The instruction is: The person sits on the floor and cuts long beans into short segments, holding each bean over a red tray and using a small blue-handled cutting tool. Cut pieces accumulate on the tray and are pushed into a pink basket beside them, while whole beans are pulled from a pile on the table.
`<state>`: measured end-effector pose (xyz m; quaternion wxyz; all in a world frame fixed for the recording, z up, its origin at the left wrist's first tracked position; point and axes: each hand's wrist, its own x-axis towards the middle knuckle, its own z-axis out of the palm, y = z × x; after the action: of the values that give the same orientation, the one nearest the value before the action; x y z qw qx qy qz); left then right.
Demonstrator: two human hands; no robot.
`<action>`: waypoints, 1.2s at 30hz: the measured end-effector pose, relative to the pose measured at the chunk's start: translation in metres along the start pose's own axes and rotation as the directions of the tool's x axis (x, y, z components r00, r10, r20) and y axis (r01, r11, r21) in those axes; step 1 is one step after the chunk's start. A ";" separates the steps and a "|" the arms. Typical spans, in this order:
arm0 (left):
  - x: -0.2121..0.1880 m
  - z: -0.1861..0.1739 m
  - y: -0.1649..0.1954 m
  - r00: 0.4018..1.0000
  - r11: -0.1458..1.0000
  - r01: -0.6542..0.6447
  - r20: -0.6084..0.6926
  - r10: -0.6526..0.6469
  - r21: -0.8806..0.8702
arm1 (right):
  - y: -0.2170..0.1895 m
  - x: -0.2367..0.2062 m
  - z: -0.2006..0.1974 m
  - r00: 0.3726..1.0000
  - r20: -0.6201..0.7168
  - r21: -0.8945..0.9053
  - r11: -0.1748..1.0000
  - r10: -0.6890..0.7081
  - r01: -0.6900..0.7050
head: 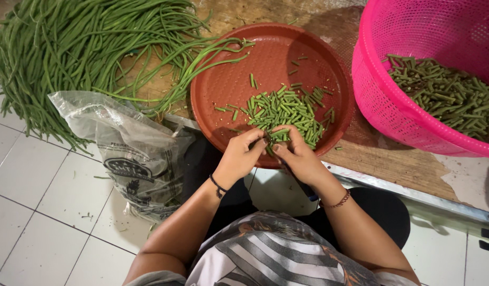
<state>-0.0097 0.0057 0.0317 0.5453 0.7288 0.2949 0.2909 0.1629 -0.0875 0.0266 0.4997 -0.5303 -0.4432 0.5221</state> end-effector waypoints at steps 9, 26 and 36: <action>-0.004 0.003 -0.005 0.994 0.995 -0.103 0.018 0.103 0.013 | 0.015 0.010 -0.002 0.992 -0.100 -0.078 0.995 -0.073 0.066; 0.001 0.005 -0.021 0.999 0.998 0.020 -0.037 -0.022 -0.065 | 0.004 0.002 -0.011 0.994 -0.015 -0.059 0.993 -0.105 0.104; -0.001 0.003 -0.006 0.999 1.000 -0.021 -0.042 0.022 0.018 | -0.001 -0.002 0.000 0.999 0.020 0.029 0.999 0.027 -0.027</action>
<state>-0.0088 0.0043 0.0247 0.5293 0.7303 0.3010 0.3097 0.1632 -0.0895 0.0274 0.4959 -0.5238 -0.4334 0.5403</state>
